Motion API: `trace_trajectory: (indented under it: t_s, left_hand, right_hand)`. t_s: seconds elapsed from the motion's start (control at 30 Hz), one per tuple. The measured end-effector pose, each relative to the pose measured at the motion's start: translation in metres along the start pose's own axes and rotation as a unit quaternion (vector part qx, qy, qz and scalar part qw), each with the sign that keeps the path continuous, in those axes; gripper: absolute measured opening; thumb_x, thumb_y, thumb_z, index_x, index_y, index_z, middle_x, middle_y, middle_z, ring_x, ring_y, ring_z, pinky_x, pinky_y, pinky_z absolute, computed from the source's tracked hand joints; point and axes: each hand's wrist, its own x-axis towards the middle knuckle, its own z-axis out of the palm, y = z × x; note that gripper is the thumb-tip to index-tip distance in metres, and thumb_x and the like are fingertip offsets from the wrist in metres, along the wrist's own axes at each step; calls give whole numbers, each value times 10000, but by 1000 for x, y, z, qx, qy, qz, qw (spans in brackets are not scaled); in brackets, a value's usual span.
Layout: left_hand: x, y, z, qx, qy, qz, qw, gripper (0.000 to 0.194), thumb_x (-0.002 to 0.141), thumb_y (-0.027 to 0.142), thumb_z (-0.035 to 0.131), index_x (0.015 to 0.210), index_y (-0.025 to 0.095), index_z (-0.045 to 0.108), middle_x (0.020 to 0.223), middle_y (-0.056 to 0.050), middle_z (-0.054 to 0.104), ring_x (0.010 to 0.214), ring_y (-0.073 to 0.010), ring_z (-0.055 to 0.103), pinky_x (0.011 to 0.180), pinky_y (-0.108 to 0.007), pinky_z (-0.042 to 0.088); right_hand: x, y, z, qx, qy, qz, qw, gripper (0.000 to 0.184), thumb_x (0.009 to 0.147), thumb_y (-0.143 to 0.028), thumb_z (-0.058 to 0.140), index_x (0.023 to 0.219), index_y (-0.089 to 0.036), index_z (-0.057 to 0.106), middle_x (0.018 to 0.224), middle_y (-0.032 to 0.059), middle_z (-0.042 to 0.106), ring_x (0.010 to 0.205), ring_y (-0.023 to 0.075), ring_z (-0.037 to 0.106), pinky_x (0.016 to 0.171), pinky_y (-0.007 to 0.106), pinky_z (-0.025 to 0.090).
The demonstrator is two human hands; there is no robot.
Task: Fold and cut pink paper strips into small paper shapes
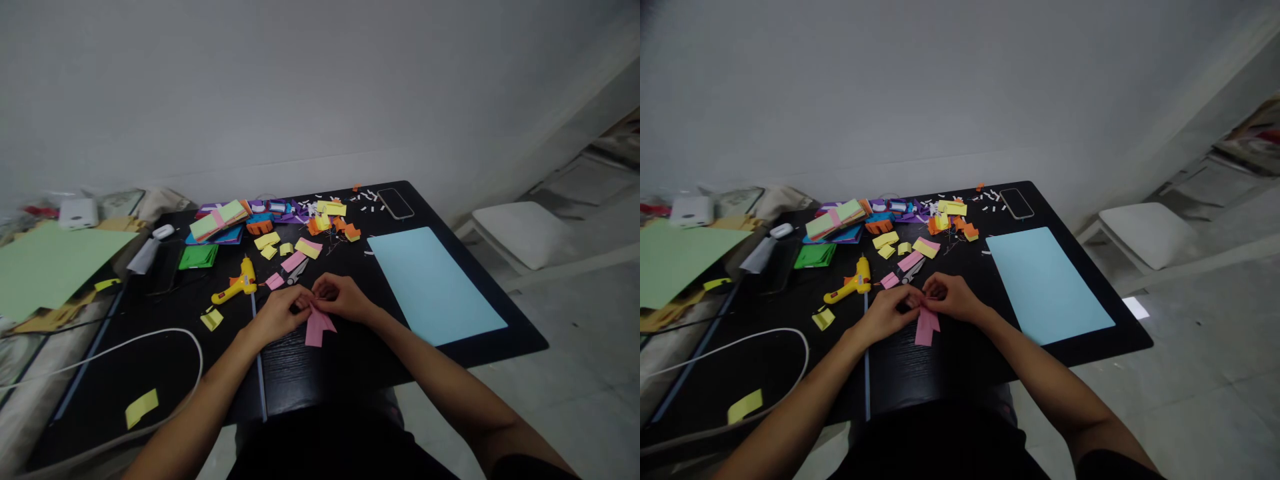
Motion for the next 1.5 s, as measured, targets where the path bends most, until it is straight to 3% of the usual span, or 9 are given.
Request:
trace_trajectory:
  t_s: [0.27, 0.57, 0.77, 0.97, 1.2, 1.5]
  left_hand:
    - [3, 1, -6, -24, 9, -11, 1000, 156, 845, 170, 684, 999, 188, 697, 824, -10, 722, 712, -122, 663, 695, -244, 561]
    - [4, -1, -4, -57, 14, -18, 998, 140, 848, 196, 684, 987, 184, 689, 817, -9, 714, 717, -123, 666, 704, -249, 567]
    - [4, 1, -4, -58, 3, -13, 998, 263, 869, 235, 685, 1126, 191, 656, 892, -28, 705, 765, -135, 654, 741, -270, 566]
    - [4, 3, -3, -46, 2, -8, 999, 145, 866, 217, 675, 1007, 186, 677, 867, -25, 707, 755, -139, 651, 723, -267, 555]
    - [4, 1, -2, -31, 5, -1, 1000, 176, 846, 128, 638, 1001, 198, 684, 861, -9, 703, 747, -126, 651, 722, -249, 548]
    - [5, -2, -4, -30, 57, -5, 998, 115, 878, 255, 668, 964, 184, 642, 808, -3, 671, 714, -125, 625, 689, -246, 521]
  right_hand:
    - [2, 1, -4, 42, 13, 16, 999, 282, 739, -364, 807, 910, -179, 680, 876, 43, 739, 809, 175, 709, 778, 326, 572]
    - [3, -2, 0, 45, 29, 24, 998, 299, 724, -389, 827, 878, -186, 671, 846, 24, 717, 780, 169, 692, 773, 330, 563]
    - [3, -2, 0, 56, 35, 25, 998, 315, 709, -372, 831, 886, -186, 648, 841, 23, 707, 766, 162, 681, 763, 321, 553]
    - [2, 0, 2, 50, 8, 17, 999, 342, 714, -395, 834, 915, -187, 652, 860, 19, 705, 757, 152, 671, 744, 304, 545]
    - [2, 0, 3, 68, 13, 22, 997, 308, 712, -344, 833, 904, -194, 646, 838, 8, 696, 771, 154, 674, 780, 316, 546]
    - [6, -1, -4, 100, 45, 37, 993, 261, 751, -343, 792, 935, -196, 680, 921, 30, 731, 870, 179, 698, 845, 337, 547]
